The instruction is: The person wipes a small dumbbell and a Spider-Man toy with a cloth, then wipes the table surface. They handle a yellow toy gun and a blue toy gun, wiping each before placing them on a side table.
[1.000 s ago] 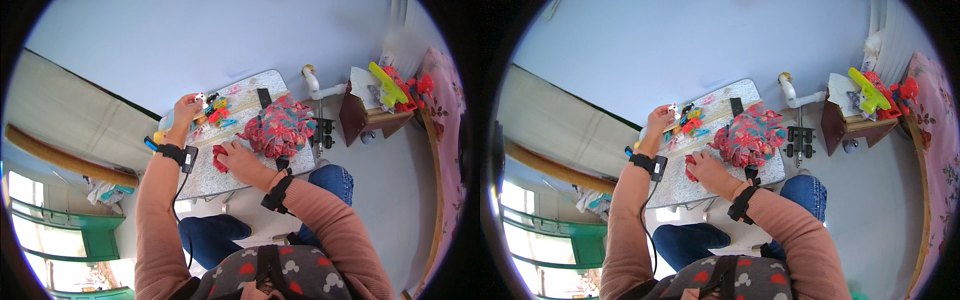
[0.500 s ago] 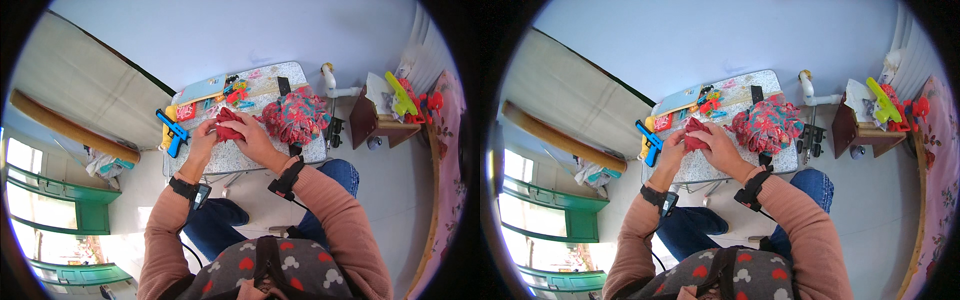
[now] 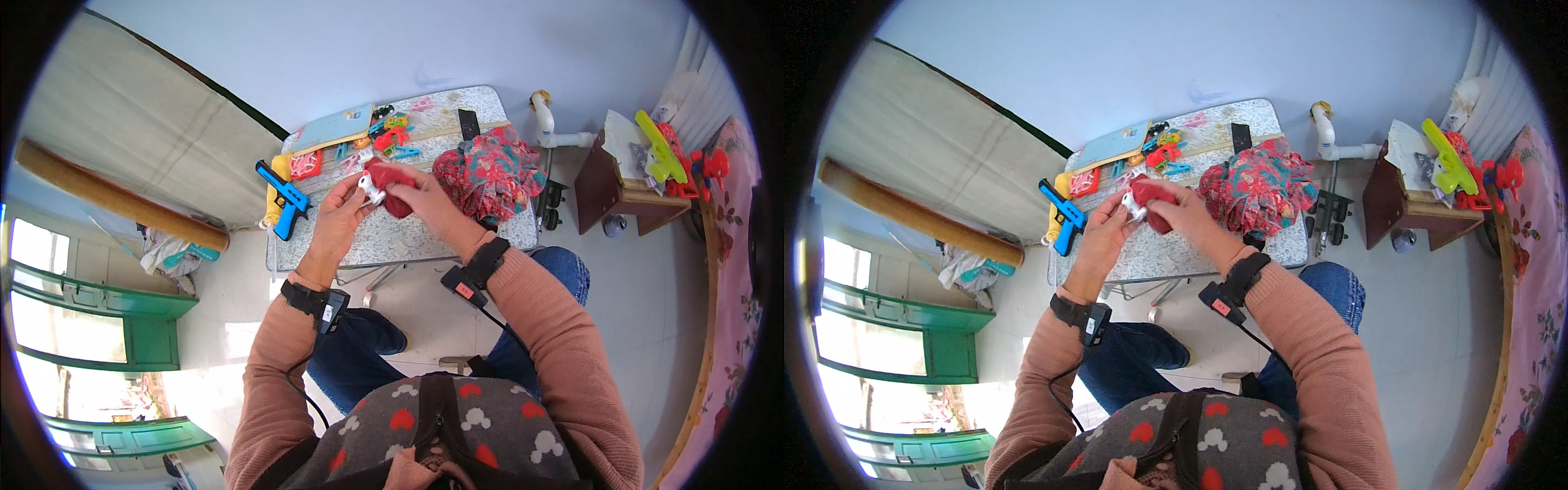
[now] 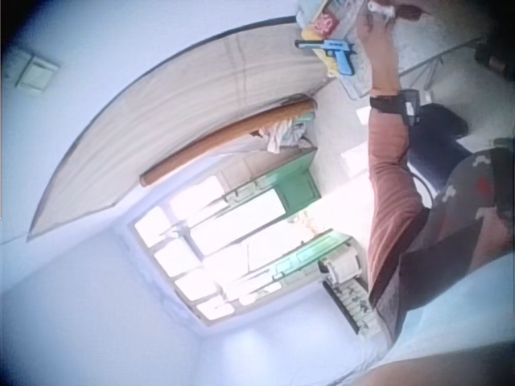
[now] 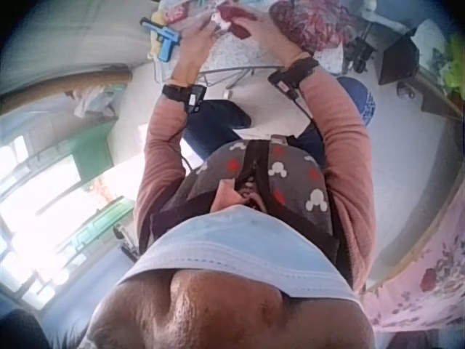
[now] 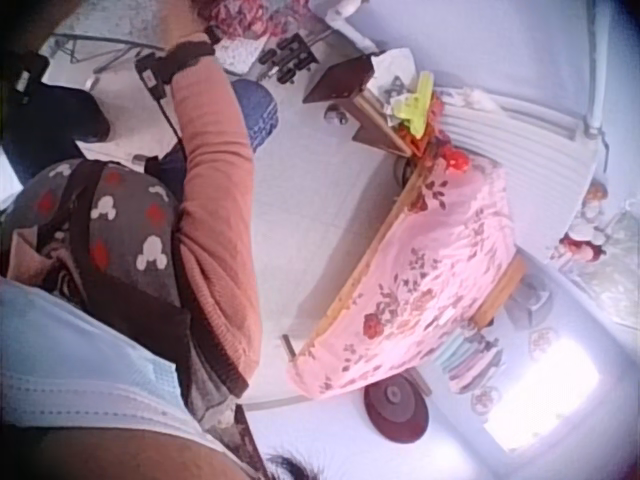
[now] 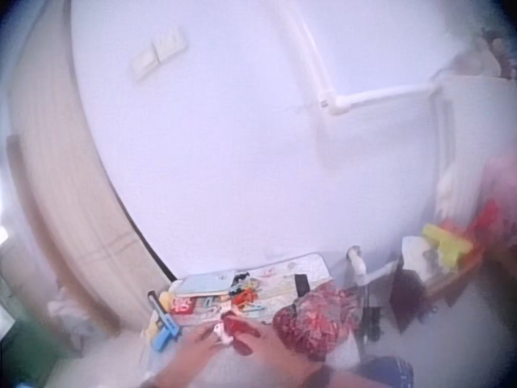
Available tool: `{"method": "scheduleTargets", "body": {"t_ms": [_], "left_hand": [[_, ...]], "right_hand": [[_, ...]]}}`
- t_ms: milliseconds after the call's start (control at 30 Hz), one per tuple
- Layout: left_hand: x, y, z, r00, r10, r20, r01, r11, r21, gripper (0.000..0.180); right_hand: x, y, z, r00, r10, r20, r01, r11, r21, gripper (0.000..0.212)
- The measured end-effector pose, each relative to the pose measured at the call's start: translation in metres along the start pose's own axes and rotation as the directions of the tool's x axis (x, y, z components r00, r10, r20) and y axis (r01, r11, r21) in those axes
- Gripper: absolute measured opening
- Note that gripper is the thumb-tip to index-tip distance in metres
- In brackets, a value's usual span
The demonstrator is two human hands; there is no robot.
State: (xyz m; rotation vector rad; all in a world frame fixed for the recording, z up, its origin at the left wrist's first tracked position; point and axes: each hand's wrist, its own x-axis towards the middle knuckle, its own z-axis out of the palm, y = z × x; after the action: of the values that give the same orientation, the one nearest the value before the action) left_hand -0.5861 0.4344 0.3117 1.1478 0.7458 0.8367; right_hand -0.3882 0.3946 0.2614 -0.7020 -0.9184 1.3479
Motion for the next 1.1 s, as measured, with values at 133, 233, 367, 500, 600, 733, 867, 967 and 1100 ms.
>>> {"method": "scheduleTargets", "body": {"t_ms": [133,233,367,500,600,733,867,967,1100], "left_hand": [[0.008,-0.005,-0.007,0.989,-0.032,-0.144,0.042,0.997,0.067,0.036],[0.015,-0.004,-0.022,0.984,0.059,-0.17,-0.039,0.992,0.119,0.037],[0.017,-0.001,-0.034,0.977,0.061,-0.204,-0.03,0.988,0.153,0.034],[0.016,-0.001,-0.032,0.946,0.022,-0.324,0.047,0.978,0.204,0.039],[0.011,-0.008,-0.028,0.986,-0.1,-0.132,0.099,0.995,-0.016,0.042],[0.007,-0.011,-0.024,0.968,-0.193,-0.16,0.18,0.979,-0.093,0.047],[0.0,-0.006,-0.024,0.884,-0.386,-0.263,0.391,0.92,-0.035,0.043],[-0.011,-0.002,-0.026,0.894,-0.378,-0.242,0.358,0.926,-0.121,0.03],[-0.017,0.004,-0.022,0.85,-0.39,-0.355,0.369,0.921,-0.128,0.036]], "right_hand": [[-0.009,0.001,0.011,0.996,0.086,-0.034,-0.086,0.996,0.004,0.043],[-0.012,0.0,0.011,0.994,0.111,-0.02,-0.109,0.991,0.078,0.044],[-0.01,-0.007,0.011,0.998,0.007,-0.069,-0.001,0.996,0.085,0.036],[-0.013,-0.01,0.012,0.877,-0.478,-0.05,0.417,0.809,-0.415,0.038],[-0.017,-0.007,0.014,0.852,-0.515,0.093,0.448,0.626,-0.639,0.043],[-0.023,-0.001,0.016,0.813,-0.56,0.161,0.472,0.471,-0.745,0.045],[-0.022,0.006,0.011,0.844,-0.525,0.107,0.427,0.538,-0.727,0.035],[-0.019,0.005,0.004,0.894,-0.445,0.049,0.283,0.478,-0.831,0.04],[-0.02,-0.007,0.008,0.899,-0.433,-0.063,0.283,0.685,-0.672,0.049]]}}
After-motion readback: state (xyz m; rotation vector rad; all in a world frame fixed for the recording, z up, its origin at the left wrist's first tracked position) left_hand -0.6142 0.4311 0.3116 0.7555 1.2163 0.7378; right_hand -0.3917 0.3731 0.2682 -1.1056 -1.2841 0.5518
